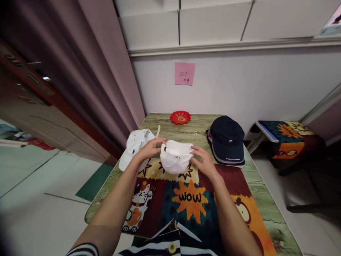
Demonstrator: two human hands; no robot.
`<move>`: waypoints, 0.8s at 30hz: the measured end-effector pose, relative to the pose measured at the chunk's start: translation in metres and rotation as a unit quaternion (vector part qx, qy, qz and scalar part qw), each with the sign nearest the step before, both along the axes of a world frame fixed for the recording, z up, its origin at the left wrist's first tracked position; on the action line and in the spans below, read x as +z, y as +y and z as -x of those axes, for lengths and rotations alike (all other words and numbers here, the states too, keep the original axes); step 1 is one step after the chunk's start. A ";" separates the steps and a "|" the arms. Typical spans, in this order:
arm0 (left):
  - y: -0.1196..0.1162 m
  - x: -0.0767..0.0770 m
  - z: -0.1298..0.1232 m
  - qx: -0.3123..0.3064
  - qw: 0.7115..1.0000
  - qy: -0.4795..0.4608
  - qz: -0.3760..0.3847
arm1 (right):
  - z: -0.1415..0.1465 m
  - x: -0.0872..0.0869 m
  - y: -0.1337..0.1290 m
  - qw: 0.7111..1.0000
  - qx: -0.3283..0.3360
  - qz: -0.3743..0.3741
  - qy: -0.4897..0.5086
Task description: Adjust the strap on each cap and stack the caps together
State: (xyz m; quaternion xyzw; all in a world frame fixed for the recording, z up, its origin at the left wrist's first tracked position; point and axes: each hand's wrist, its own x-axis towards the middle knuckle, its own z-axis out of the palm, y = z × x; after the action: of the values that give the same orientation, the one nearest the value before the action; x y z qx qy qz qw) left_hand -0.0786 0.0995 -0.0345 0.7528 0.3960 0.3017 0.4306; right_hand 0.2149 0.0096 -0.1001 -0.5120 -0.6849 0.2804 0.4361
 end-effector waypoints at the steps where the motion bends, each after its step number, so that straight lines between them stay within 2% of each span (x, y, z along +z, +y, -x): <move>1: -0.002 0.005 0.000 -0.002 0.998 -0.056 0.034 | 0.000 0.007 -0.001 0.998 0.000 0.007 0.069; 3: -0.006 0.016 -0.003 -0.004 0.979 -0.169 0.115 | 0.001 0.020 -0.003 0.976 -0.016 0.032 0.217; 6: -0.014 0.026 -0.012 0.008 0.923 -0.318 0.216 | 0.008 0.035 -0.003 0.910 -0.054 0.068 0.405; 8: -0.023 0.022 -0.022 0.028 0.880 -0.397 0.260 | 0.015 0.038 0.000 0.867 -0.079 0.089 0.483; 10: -0.034 0.010 -0.032 0.045 0.840 -0.450 0.298 | 0.020 0.036 0.002 0.834 -0.105 0.115 0.530; 12: -0.046 -0.005 -0.039 0.049 0.814 -0.466 0.344 | 0.024 0.029 0.004 0.809 -0.130 0.143 0.555; 15: -0.061 -0.021 -0.045 0.034 0.791 -0.450 0.414 | 0.023 0.017 0.005 0.786 -0.154 0.196 0.566; 17: -0.067 -0.024 -0.046 0.024 0.781 -0.447 0.436 | 0.022 0.009 0.005 0.777 -0.159 0.219 0.569; 21: -0.072 -0.020 -0.052 0.023 0.775 -0.483 0.407 | 0.019 0.005 0.007 0.767 -0.157 0.228 0.579; 24: -0.070 -0.020 -0.055 0.036 0.778 -0.494 0.387 | 0.018 0.011 0.004 0.778 -0.103 0.210 0.584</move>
State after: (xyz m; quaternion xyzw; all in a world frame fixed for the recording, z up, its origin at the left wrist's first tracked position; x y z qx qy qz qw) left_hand -0.0232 0.0297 -0.0541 0.2553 0.2396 0.4686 0.8111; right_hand 0.1973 0.0132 -0.0896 -0.3969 -0.1662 0.6156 0.6603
